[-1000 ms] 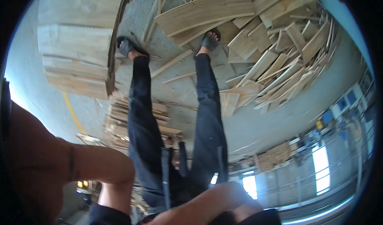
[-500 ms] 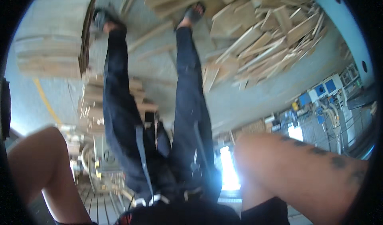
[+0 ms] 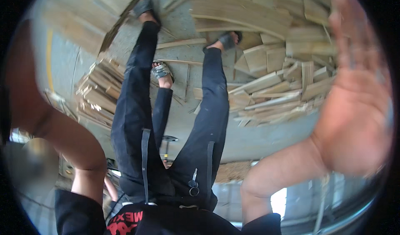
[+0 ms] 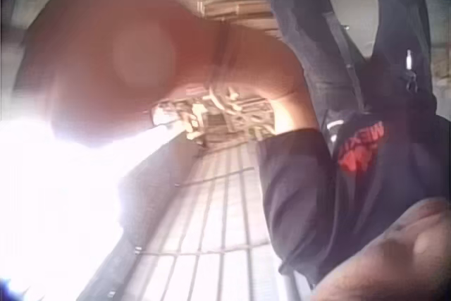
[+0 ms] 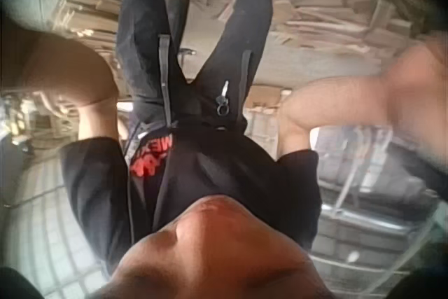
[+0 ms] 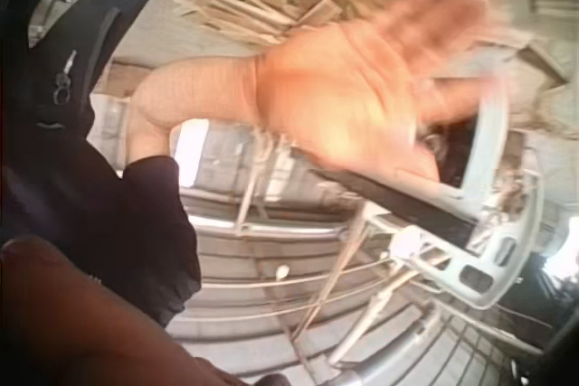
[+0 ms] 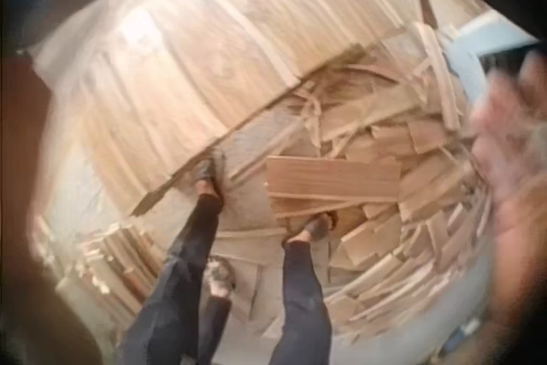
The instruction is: The person sorts and stacks thin wood planks on the floor by hand.
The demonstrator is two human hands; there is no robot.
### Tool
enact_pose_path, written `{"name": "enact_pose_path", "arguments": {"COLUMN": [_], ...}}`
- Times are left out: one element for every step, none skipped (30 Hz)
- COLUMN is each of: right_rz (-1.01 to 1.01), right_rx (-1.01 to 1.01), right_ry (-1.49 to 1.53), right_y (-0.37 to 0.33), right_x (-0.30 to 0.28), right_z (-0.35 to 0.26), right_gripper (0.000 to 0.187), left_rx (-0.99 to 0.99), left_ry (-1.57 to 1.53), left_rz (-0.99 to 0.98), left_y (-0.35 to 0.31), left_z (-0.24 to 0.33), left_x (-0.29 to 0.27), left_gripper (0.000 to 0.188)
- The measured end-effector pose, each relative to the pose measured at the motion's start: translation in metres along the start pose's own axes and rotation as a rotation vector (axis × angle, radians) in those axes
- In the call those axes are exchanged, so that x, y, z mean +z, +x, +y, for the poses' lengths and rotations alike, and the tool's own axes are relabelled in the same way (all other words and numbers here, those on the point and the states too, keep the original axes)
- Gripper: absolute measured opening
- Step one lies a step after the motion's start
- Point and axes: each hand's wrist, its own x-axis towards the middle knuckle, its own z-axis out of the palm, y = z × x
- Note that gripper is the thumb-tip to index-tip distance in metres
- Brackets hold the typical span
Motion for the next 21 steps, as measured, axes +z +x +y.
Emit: {"name": "enact_pose_path", "arguments": {"right_rz": [-0.049,0.007,0.038,-0.030,-0.052,-0.079,-0.233,-0.352,-0.299,-0.389,-0.455,-0.489,-0.516,-0.558,-0.590,-0.521,-0.444,-0.304,-0.201,-0.241,-0.269], "right_rx": [-0.197,-0.094,0.010,0.136,0.281,0.364,0.478,0.556,0.691,0.750,0.805,0.820,0.832,0.746,0.658,0.598,0.531,0.537,0.338,0.471,0.589], "right_ry": [-0.950,-1.123,-1.218,-1.317,-1.382,-1.403,-1.579,-1.553,-1.520,-1.583,-1.700,-1.764,-1.825,-1.927,-2.032,-2.040,-2.047,-1.992,-1.940,-1.943,-1.953], "right_y": [-0.004,-0.008,-0.013,-0.023,-0.035,-0.050,-0.063,-0.083,-0.104,-0.126,-0.145,-0.162,-0.181,-0.197,-0.211,-0.219,-0.223,-0.224,-0.232,-0.233,-0.231], "right_x": [-0.008,-0.011,-0.027,-0.045,-0.063,-0.079,-0.098,-0.117,-0.137,-0.143,-0.173,-0.190,-0.202,-0.211,-0.219,-0.222,-0.227,-0.240,-0.236,-0.225,-0.204], "right_z": [0.020,0.023,0.038,0.044,0.052,0.063,0.064,0.066,0.072,0.082,0.080,0.082,0.089,0.098,0.100,0.107,0.113,0.110,0.118,0.118,0.114], "right_gripper": [0.062,0.065,0.069,0.067,0.066,0.057,0.047,0.042,0.042,0.043,0.048,0.051,0.054,0.057,0.059,0.059,0.059,0.063,0.052,0.069,0.087], "left_rx": [-0.018,-0.015,-0.218,-0.336,-0.433,-0.493,-0.597,-0.730,-0.840,-0.926,-0.954,-1.019,-1.077,-1.085,-1.082,-1.090,-1.087,-1.032,-0.985,-0.917,-0.884], "left_ry": [-0.004,0.014,0.015,0.220,0.252,0.424,0.484,0.461,0.393,0.580,0.629,0.616,0.569,0.582,0.630,0.594,0.560,0.472,0.380,0.396,0.398], "left_rz": [0.079,0.176,0.126,0.085,0.132,0.116,0.139,0.099,0.031,-0.010,-0.085,-0.177,-0.262,-0.293,-0.276,-0.221,-0.169,-0.092,-0.021,0.079,0.075], "left_y": [0.007,-0.004,-0.031,-0.072,-0.120,-0.161,-0.203,-0.232,-0.263,-0.285,-0.290,-0.290,-0.287,-0.287,-0.290,-0.290,-0.290,-0.290,-0.297,-0.318,-0.332], "left_z": [0.002,0.014,0.023,0.002,-0.032,-0.044,-0.060,-0.059,-0.071,-0.067,-0.067,-0.067,-0.065,-0.069,-0.074,-0.078,-0.082,-0.086,-0.089,-0.086,-0.077], "left_x": [0.069,0.052,0.061,0.061,0.061,0.064,0.071,0.089,0.106,0.126,0.136,0.140,0.139,0.138,0.143,0.136,0.127,0.117,0.110,0.103,0.096], "left_gripper": [0.040,0.040,0.042,0.046,0.048,0.047,0.051,0.057,0.071,0.083,0.089,0.090,0.095,0.097,0.099,0.096,0.092,0.086,0.081,0.070,0.067]}}
